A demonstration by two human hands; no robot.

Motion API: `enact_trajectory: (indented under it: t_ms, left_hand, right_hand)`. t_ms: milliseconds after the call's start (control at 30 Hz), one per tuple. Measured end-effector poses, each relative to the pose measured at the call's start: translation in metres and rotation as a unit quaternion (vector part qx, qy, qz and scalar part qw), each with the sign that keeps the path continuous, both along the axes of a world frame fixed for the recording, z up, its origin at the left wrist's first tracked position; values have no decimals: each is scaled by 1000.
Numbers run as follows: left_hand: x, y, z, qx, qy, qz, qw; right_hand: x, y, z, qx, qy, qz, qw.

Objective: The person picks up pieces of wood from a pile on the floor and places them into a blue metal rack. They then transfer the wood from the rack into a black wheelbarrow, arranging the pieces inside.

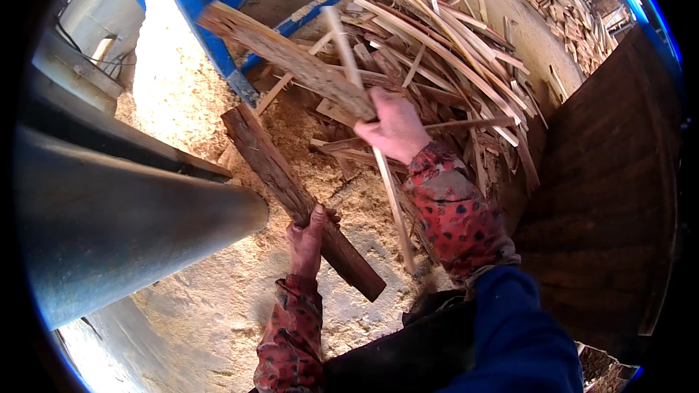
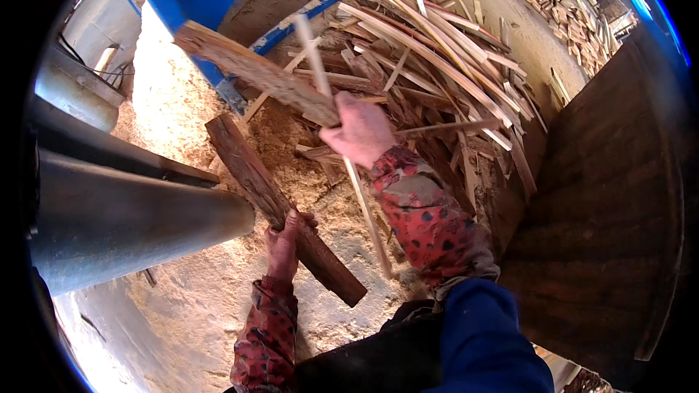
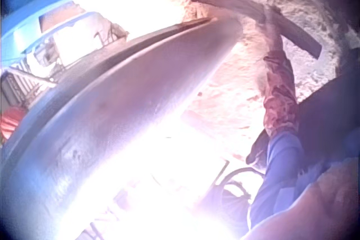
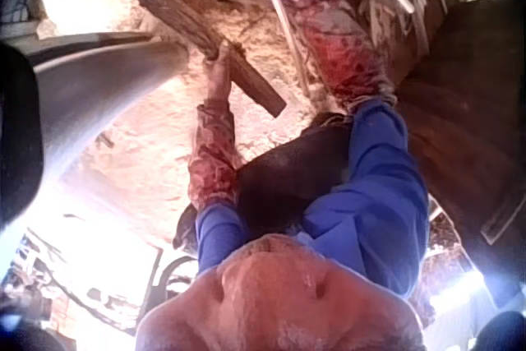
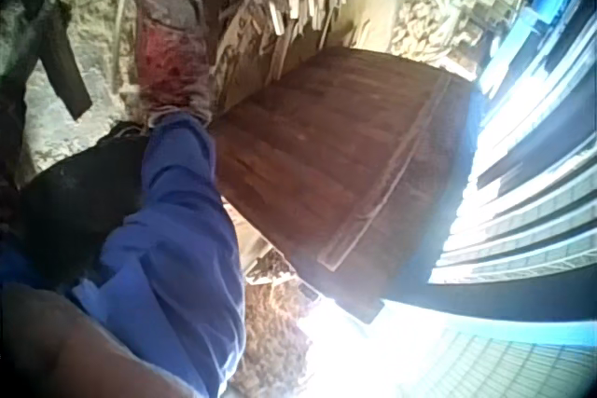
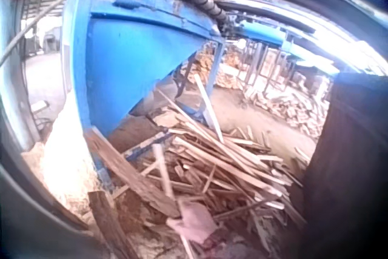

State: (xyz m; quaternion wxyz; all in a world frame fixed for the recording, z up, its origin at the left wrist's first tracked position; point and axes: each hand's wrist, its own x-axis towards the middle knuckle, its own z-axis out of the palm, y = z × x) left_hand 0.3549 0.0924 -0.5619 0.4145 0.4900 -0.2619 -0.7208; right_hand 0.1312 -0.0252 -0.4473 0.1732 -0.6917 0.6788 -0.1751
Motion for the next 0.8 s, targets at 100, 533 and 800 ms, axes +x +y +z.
enact_trajectory:
  t_ms: [100,533,800]
  left_hand:
    - [-4,2,-6,3,74,-1,997]
    - [-24,28,-46,181,156,84,967]
    - [-29,29,-50,202,95,53,973]
  right_hand:
    - [34,29,4,107,-176,11,978]
    - [33,126,-60,94,-137,206,964]
    - [-150,69,-61,29,274,-93,957]
